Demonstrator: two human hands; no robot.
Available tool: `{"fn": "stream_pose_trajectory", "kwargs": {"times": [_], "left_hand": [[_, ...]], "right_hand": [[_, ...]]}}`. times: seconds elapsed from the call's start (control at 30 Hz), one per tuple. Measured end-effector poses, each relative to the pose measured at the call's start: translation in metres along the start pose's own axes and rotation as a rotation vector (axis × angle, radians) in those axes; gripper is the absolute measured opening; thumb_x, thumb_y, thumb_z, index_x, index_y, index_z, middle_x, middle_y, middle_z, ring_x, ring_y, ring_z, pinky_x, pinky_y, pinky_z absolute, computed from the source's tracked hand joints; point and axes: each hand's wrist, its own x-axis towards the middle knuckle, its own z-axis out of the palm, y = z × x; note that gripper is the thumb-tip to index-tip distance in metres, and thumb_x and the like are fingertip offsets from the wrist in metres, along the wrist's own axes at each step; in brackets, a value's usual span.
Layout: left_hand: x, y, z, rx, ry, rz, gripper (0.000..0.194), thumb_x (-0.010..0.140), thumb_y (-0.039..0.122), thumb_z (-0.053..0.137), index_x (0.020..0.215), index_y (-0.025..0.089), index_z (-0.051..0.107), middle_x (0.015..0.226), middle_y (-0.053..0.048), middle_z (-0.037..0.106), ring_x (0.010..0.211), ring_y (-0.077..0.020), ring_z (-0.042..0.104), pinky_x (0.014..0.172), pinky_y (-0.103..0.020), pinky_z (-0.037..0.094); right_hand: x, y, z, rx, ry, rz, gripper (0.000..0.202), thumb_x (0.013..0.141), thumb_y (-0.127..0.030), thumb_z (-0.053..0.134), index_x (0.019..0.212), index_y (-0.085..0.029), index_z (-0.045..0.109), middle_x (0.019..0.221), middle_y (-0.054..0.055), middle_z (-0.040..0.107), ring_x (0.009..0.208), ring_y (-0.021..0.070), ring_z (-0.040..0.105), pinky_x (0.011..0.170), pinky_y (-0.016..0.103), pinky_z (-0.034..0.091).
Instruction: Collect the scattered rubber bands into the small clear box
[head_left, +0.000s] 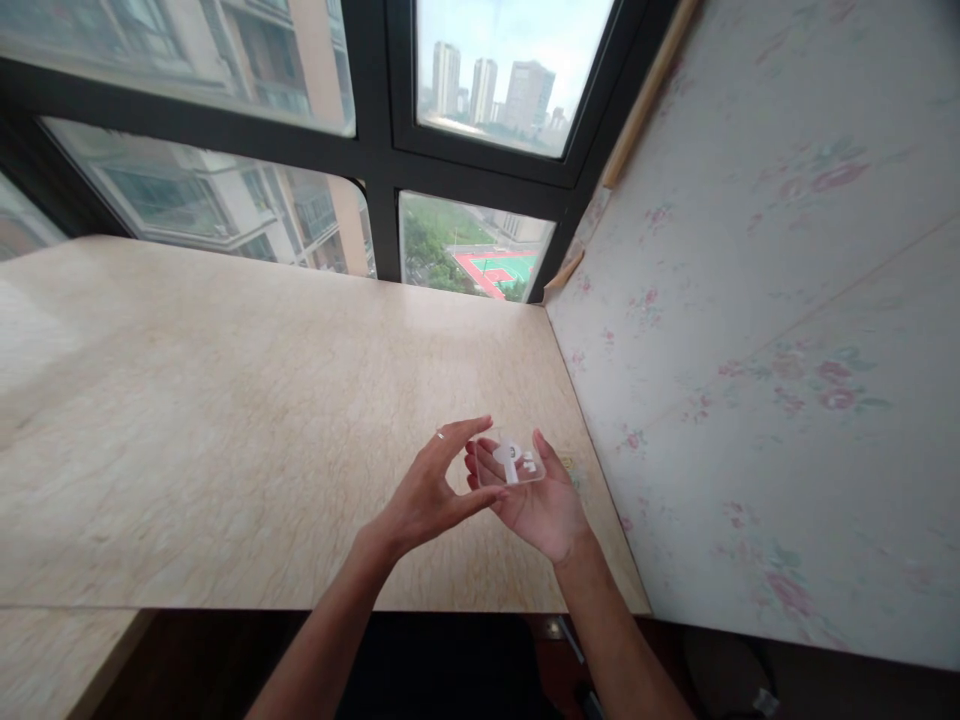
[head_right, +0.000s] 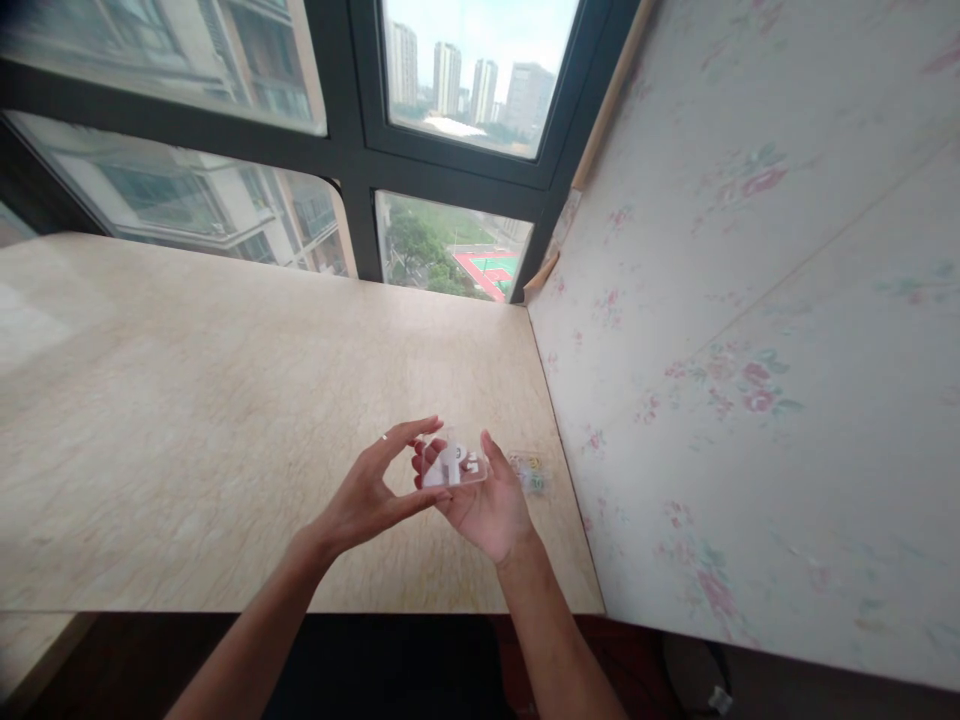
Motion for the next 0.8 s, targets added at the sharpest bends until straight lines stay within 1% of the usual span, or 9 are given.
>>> {"fn": "stream_pose_trajectory", "kwargs": {"times": [0.07,0.1,0.17,0.23,0.3,0.37,0.47,0.63,0.8], "left_hand": [[-0.001,0.000,0.000,0.010,-0.015,-0.004,0.065,0.075,0.038,0.073,0.133,0.025,0.044,0.131,-0.011,0.054,0.119,-0.0256,0.052,0.099,-0.046,0.044],[-0.001,0.001,0.000,0.014,-0.017,-0.002,0.065,0.075,0.038,0.072,0.133,0.025,0.044,0.131,-0.011,0.054,0.118,-0.0254,0.053,0.098,-0.046,0.045],[-0.001,0.002,0.001,0.026,-0.012,-0.002,0.065,0.076,0.038,0.072,0.133,0.025,0.044,0.130,-0.011,0.055,0.116,-0.0249,0.054,0.097,-0.046,0.046],[0.001,0.003,0.004,0.035,-0.016,-0.006,0.065,0.076,0.038,0.071,0.133,0.025,0.043,0.130,-0.010,0.055,0.117,-0.0246,0.053,0.097,-0.045,0.045],[0.005,0.004,0.009,0.035,-0.040,-0.012,0.066,0.076,0.038,0.071,0.134,0.025,0.042,0.130,-0.010,0.055,0.118,-0.0245,0.052,0.098,-0.045,0.045],[0.010,0.003,0.019,0.029,-0.080,-0.016,0.068,0.076,0.039,0.071,0.135,0.026,0.041,0.130,-0.010,0.055,0.118,-0.0244,0.052,0.097,-0.045,0.045],[0.019,0.000,0.040,0.012,-0.151,-0.018,0.068,0.076,0.040,0.071,0.135,0.025,0.040,0.129,-0.010,0.055,0.116,-0.0245,0.053,0.097,-0.046,0.045],[0.032,-0.009,0.080,0.004,-0.248,-0.009,0.067,0.076,0.043,0.071,0.133,0.024,0.042,0.132,-0.010,0.053,0.120,-0.0255,0.050,0.100,-0.046,0.043],[0.041,-0.019,0.112,0.033,-0.297,-0.017,0.070,0.075,0.043,0.072,0.134,0.022,0.040,0.134,-0.011,0.052,0.123,-0.0258,0.049,0.103,-0.045,0.041]], "right_hand": [[-0.001,0.001,-0.005,-0.120,0.037,-0.050,0.056,0.089,-0.062,0.041,0.110,-0.016,0.065,0.121,0.012,0.064,0.122,0.0273,0.052,0.101,0.045,0.042],[-0.003,0.001,-0.008,-0.197,0.080,-0.111,0.056,0.089,-0.062,0.042,0.111,-0.016,0.064,0.123,0.013,0.063,0.121,0.0283,0.053,0.102,0.047,0.041],[-0.010,-0.002,-0.017,-0.402,0.230,-0.328,0.052,0.088,-0.059,0.048,0.118,-0.019,0.061,0.128,0.012,0.060,0.122,0.0287,0.052,0.104,0.049,0.038],[-0.023,-0.009,-0.029,-0.696,0.404,-0.586,0.053,0.084,-0.051,0.060,0.129,-0.024,0.054,0.138,0.009,0.052,0.127,0.0278,0.047,0.109,0.050,0.032],[-0.037,-0.017,-0.042,-1.029,0.471,-0.721,0.065,0.080,-0.044,0.069,0.138,-0.028,0.045,0.146,0.006,0.042,0.133,0.0275,0.039,0.112,0.050,0.026],[-0.050,-0.025,-0.055,-1.285,0.408,-0.706,0.072,0.079,-0.042,0.070,0.142,-0.031,0.039,0.149,0.004,0.037,0.135,0.0275,0.036,0.113,0.050,0.027],[-0.062,-0.030,-0.073,-1.458,0.330,-0.634,0.068,0.083,-0.043,0.065,0.144,-0.031,0.036,0.147,0.004,0.041,0.133,0.0264,0.039,0.111,0.048,0.031],[-0.070,-0.029,-0.102,-1.519,0.459,-0.627,0.060,0.089,-0.041,0.058,0.144,-0.029,0.038,0.145,0.003,0.043,0.133,0.0237,0.040,0.112,0.044,0.032],[-0.074,-0.026,-0.125,-1.489,0.555,-0.558,0.057,0.091,-0.039,0.052,0.145,-0.030,0.035,0.147,0.002,0.040,0.135,0.0231,0.037,0.112,0.045,0.030]]}}
